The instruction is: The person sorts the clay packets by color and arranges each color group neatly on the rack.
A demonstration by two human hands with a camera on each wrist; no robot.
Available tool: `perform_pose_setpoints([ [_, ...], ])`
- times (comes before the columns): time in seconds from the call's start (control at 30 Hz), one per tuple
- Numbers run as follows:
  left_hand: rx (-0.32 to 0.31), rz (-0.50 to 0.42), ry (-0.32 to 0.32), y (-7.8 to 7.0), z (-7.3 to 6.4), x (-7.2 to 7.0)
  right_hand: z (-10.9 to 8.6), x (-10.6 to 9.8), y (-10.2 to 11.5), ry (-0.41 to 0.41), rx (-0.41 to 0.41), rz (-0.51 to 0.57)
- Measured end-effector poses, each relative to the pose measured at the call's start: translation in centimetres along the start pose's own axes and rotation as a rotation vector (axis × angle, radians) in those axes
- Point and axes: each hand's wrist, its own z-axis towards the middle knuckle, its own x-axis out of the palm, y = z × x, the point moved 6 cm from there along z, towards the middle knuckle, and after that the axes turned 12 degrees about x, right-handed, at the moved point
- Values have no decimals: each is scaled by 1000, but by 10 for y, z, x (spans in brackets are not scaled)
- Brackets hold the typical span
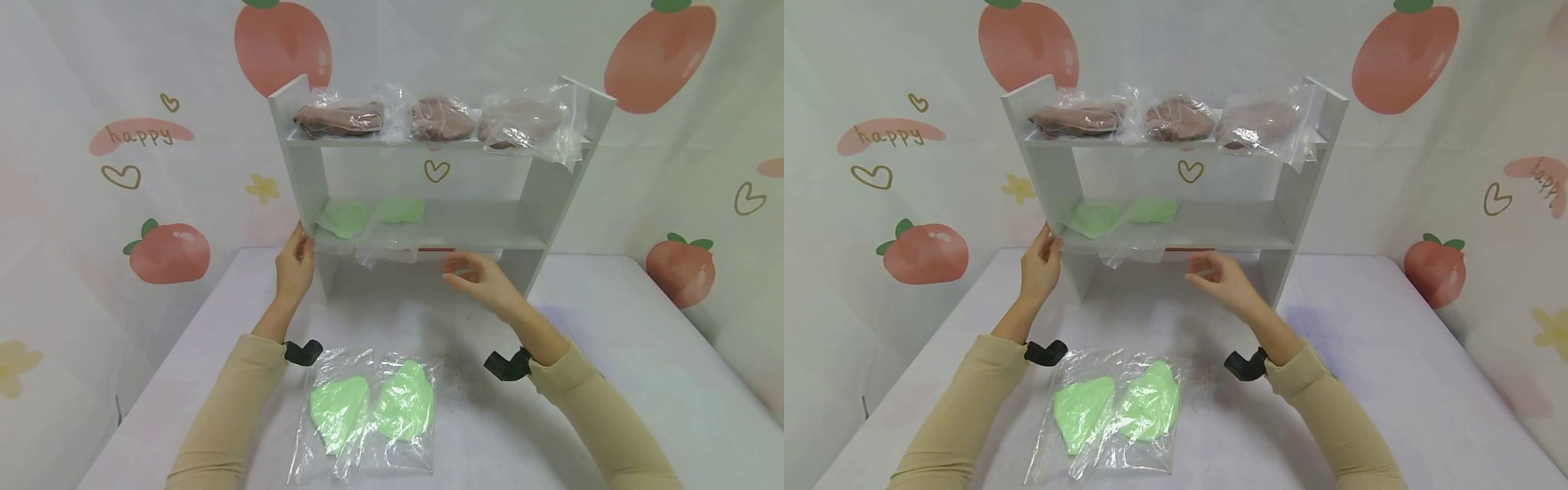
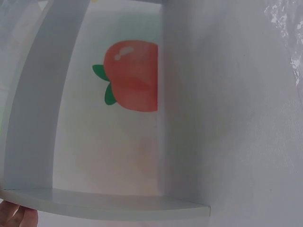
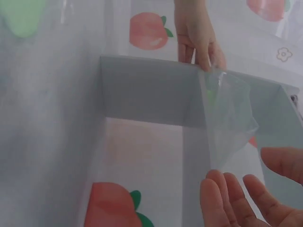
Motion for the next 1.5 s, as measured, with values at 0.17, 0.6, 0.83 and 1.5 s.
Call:
perform_pose_setpoints([
  [0.17, 2, -1, 1, 0, 0, 0, -10, 14, -17, 79, 52, -33],
  [0.6, -11, 5, 9, -1, 0, 0, -29, 43, -48, 187, 43, -118],
  [0.83, -20, -8, 13, -1, 0, 0, -34, 63, -59, 254, 38, -116],
  [1.5, -16, -12, 16, -2, -1, 0, -35, 99, -71, 269, 109, -148],
])
